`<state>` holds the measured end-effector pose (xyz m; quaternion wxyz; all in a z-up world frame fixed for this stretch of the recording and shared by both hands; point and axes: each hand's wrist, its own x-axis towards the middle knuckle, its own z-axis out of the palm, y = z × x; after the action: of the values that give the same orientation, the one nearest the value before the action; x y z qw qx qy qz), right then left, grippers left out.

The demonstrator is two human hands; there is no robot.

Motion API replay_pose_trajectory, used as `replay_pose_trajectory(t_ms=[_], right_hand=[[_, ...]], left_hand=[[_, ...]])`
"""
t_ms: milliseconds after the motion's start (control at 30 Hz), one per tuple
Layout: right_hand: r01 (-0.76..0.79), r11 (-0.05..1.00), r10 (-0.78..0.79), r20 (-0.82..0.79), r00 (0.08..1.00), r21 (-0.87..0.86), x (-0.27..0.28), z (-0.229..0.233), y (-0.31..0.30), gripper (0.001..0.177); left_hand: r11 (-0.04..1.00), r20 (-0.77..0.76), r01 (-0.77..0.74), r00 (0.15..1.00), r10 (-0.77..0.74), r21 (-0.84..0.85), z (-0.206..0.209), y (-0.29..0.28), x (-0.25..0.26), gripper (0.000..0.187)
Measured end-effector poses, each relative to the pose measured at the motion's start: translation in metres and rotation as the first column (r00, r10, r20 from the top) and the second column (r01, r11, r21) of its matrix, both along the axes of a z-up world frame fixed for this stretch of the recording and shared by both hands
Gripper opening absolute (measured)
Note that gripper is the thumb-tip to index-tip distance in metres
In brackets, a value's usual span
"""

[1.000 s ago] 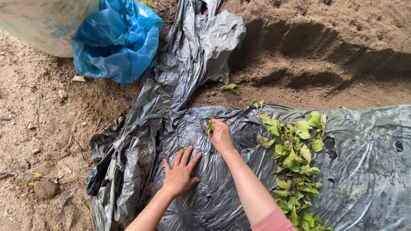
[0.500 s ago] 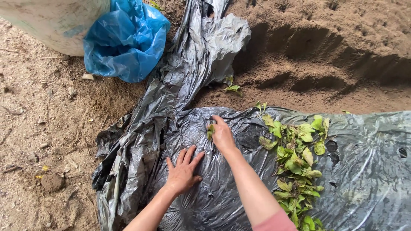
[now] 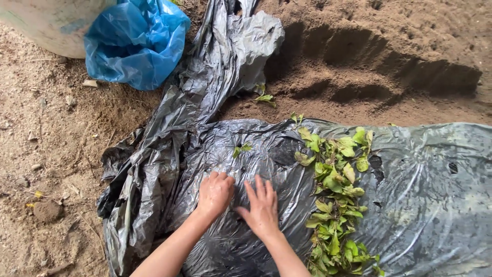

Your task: The person plants small green seedlings into pre-cut holes in a black plastic sheet laid over the soil. They pick up seedlings from a pile, insert the roots into the holes, and press the surrounding plastic to secure them.

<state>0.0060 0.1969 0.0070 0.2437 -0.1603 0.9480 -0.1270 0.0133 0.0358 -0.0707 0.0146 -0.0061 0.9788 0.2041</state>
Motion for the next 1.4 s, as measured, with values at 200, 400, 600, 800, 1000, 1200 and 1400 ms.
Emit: replay_pose_trajectory(t_ms=[200,400,600,800,1000,1200,1400], right_hand=[[-0.084,0.984,0.060,0.152,0.987,0.154,0.004,-0.009,0.003,0.098],[-0.071,0.979,0.023,0.247,0.969,0.190,0.000,0.005,-0.004,0.097],[-0.051,0.979,0.000,0.246,0.969,0.199,-0.001,0.001,-0.006,0.098],[-0.030,0.978,-0.029,0.280,0.959,0.206,-0.003,0.010,-0.011,0.100],[-0.014,0.985,-0.035,0.280,0.959,0.172,-0.001,0.009,-0.009,0.098],[0.307,0.786,-0.446,-0.149,0.883,-0.536,-0.013,0.021,0.037,0.025],[0.318,0.914,-0.396,-0.725,0.564,-0.251,-0.124,-0.025,0.256,0.018]], left_hand=[[0.985,0.205,0.056,0.979,-0.023,-0.160,0.003,0.012,-0.023,0.015],[0.987,0.438,0.106,0.898,-0.044,-0.117,0.043,0.014,-0.039,0.016],[0.976,0.514,0.173,0.854,-0.083,-0.130,0.043,0.017,-0.046,0.005],[0.949,0.448,0.217,0.889,-0.096,-0.227,0.013,0.021,-0.045,0.011],[0.935,0.476,0.240,0.875,-0.092,-0.260,0.012,0.024,-0.056,0.020],[0.934,0.572,0.273,0.815,-0.097,-0.230,0.012,0.022,-0.056,0.032],[0.971,0.321,0.109,0.946,-0.037,-0.211,-0.014,0.027,-0.047,0.024]])
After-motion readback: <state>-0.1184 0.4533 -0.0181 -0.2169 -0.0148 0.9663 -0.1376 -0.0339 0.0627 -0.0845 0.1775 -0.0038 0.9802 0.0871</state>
